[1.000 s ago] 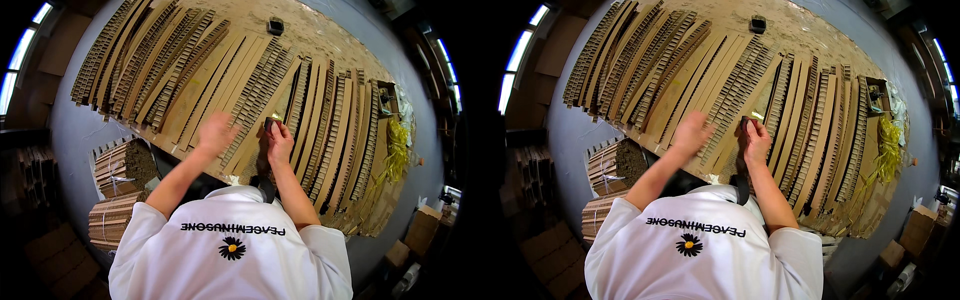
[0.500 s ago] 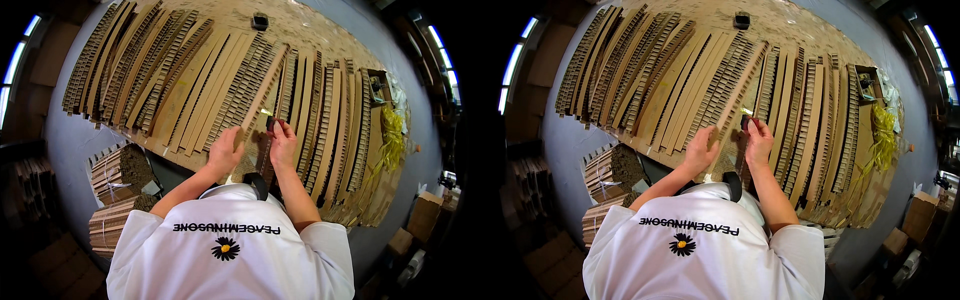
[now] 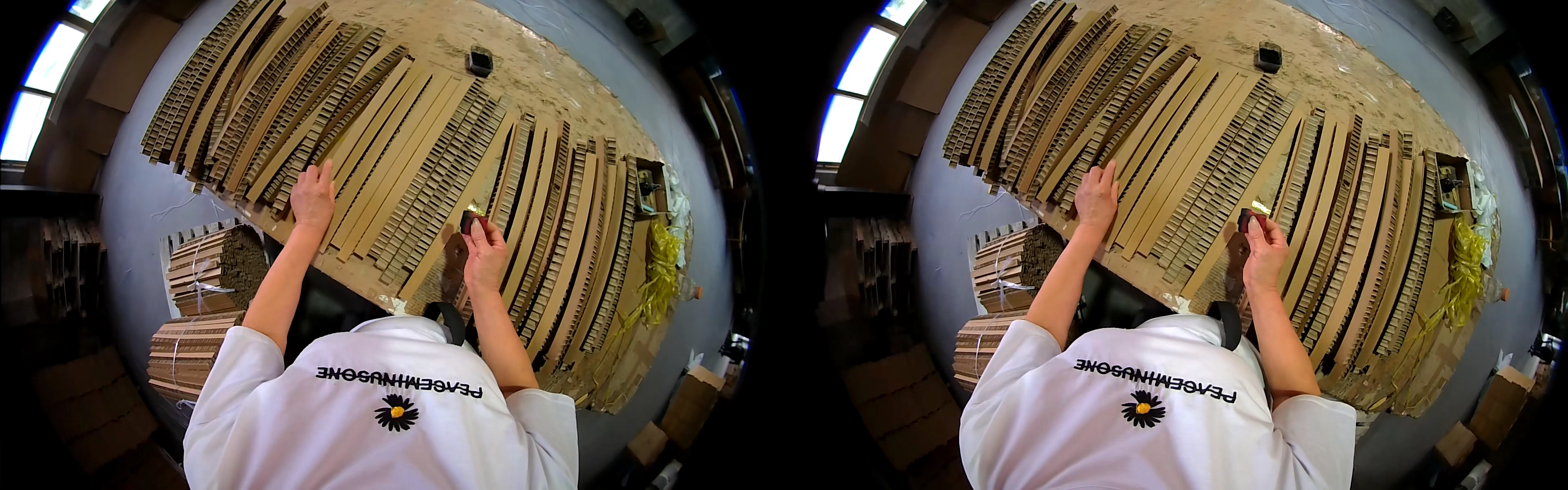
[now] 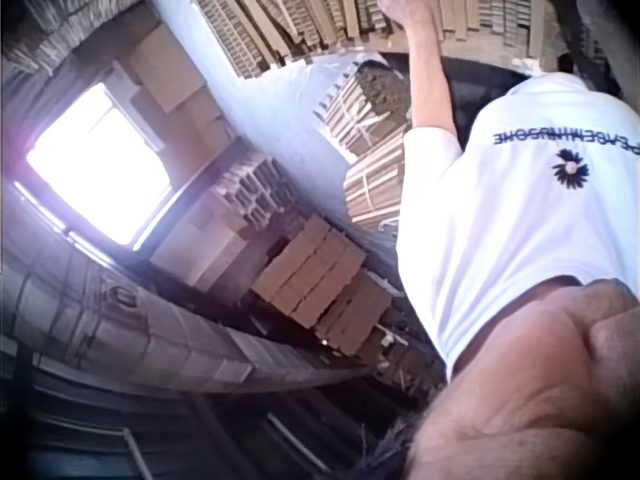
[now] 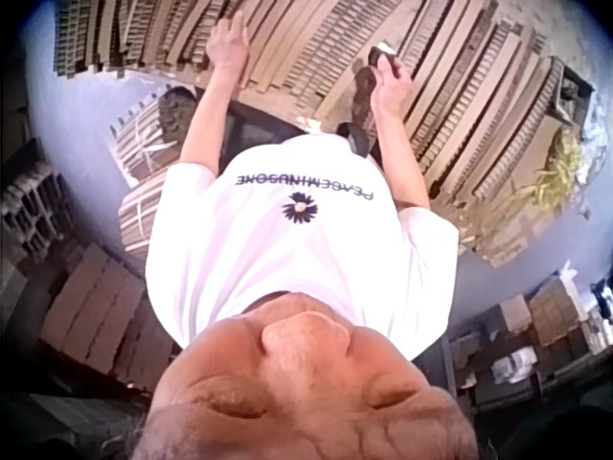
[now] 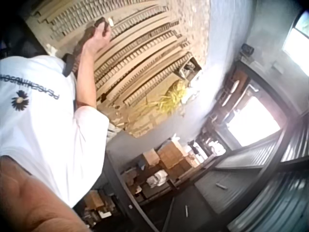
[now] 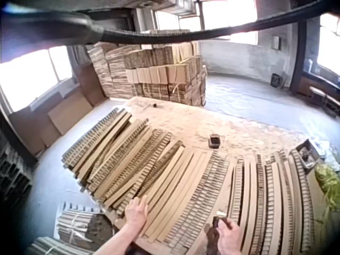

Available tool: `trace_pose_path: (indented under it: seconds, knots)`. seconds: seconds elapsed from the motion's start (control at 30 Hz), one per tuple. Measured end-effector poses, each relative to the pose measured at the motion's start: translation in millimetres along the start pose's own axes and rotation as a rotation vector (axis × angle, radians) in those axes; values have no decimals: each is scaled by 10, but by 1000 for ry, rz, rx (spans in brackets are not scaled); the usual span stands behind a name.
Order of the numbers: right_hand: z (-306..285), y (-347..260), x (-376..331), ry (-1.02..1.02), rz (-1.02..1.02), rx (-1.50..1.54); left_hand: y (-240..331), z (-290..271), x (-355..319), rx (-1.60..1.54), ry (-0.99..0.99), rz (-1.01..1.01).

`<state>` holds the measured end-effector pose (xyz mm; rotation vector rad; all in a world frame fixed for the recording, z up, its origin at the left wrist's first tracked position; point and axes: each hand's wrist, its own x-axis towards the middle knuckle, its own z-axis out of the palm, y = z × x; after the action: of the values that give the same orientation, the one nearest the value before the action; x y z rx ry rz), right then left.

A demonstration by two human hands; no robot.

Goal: The person uses a red utility knife to cut long strips from corrugated cardboard sheets laid on a worktable. They repeatedly measure, score, and snap the cardboard into uniform strips, stacking the cut pieces on the table.

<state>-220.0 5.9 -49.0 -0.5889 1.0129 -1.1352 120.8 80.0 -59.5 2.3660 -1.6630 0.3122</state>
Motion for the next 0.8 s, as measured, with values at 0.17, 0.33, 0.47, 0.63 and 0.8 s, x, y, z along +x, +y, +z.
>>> trace_pose_path:
  seconds: [0.17,0.33,0.47,0.63,0.8]
  knots:
    - [-6,160,33,42,38,5,-88,136,13,25,-74,-30]
    - [83,205,20,48,33,32,-93,220,34,-94,-197,-81]
    - [-23,217,37,37,31,0,-59,250,-15,-143,-174,13]
    - [-25,240,47,32,38,-18,-160,205,58,-126,-119,102]
    - [9,168,-22,74,-40,-33,521,-117,-111,-229,-23,220]
